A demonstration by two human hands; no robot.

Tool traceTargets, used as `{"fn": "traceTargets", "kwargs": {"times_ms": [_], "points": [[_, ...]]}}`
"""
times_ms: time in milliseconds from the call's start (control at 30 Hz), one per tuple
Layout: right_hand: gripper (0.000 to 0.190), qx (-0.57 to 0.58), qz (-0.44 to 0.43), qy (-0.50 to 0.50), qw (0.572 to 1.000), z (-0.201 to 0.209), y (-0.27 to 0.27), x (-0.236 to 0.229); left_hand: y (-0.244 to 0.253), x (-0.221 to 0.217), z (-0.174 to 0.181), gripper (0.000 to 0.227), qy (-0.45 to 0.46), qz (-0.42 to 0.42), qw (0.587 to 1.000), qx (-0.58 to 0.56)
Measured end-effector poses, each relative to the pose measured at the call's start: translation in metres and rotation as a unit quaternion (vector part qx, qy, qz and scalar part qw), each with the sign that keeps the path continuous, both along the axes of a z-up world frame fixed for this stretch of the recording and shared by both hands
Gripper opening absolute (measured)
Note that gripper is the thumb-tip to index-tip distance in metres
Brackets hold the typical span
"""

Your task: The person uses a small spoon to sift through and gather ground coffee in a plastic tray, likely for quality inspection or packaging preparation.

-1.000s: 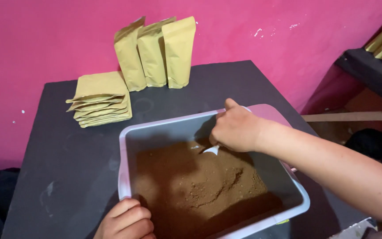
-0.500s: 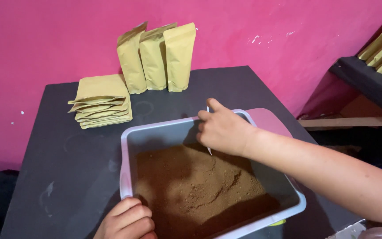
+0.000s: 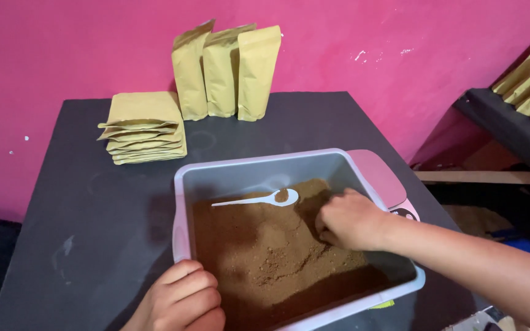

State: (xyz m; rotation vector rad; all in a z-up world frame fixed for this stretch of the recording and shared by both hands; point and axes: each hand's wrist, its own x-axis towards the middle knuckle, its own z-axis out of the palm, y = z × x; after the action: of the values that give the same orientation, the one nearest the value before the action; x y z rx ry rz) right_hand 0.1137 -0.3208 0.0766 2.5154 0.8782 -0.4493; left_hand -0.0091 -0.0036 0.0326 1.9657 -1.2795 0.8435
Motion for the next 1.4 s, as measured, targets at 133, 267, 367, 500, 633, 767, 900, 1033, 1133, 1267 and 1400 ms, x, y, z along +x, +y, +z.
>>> {"fn": "traceTargets", "kwargs": {"times_ms": [133,267,367,500,633,767,900,1033,1133,1267,1400], "points": [[0.017,0.044,-0.031,-0.021,0.998,-0.002,-0.001,-0.001,0.001,0.002,-0.006,0.016,-0.007,-0.005,1.000,0.002],[0.015,0.059,-0.045,-0.018,0.997,0.008,0.011,-0.005,0.001,0.001,-0.001,0.021,-0.021,-0.005,1.000,0.017],[0.018,-0.017,-0.055,0.016,0.998,-0.002,0.013,-0.005,0.002,0.001,-0.003,0.020,-0.021,-0.003,1.000,0.017],[0.013,-0.001,0.002,-0.040,0.999,-0.009,0.008,-0.003,0.002,0.000,-0.006,0.018,-0.024,0.004,1.000,0.012],[0.011,0.108,0.013,-0.100,0.989,0.015,0.005,-0.003,0.002,0.001,-0.004,0.018,-0.044,0.005,0.999,0.015],[0.011,0.120,0.024,-0.099,0.988,0.052,0.005,0.000,0.001,0.002,-0.003,0.017,-0.056,0.002,0.998,0.008],[0.014,0.203,0.063,-0.094,0.973,0.080,0.009,-0.011,0.001,0.004,-0.005,0.018,-0.061,0.000,0.998,0.013],[0.029,0.248,0.090,-0.063,0.963,0.102,0.024,-0.027,0.002,0.005,-0.003,0.017,-0.063,-0.015,0.998,0.012],[0.027,0.280,0.134,-0.041,0.950,0.114,0.035,-0.032,0.002,0.002,0.002,0.016,-0.066,-0.006,0.998,0.013],[0.011,0.329,0.134,-0.022,0.934,0.126,0.046,-0.037,0.003,0.001,0.003,0.016,-0.074,0.000,0.997,0.018],[0.035,0.324,0.158,-0.034,0.932,0.134,0.053,-0.039,0.002,0.000,0.002,0.015,-0.083,0.010,0.996,0.020]]}}
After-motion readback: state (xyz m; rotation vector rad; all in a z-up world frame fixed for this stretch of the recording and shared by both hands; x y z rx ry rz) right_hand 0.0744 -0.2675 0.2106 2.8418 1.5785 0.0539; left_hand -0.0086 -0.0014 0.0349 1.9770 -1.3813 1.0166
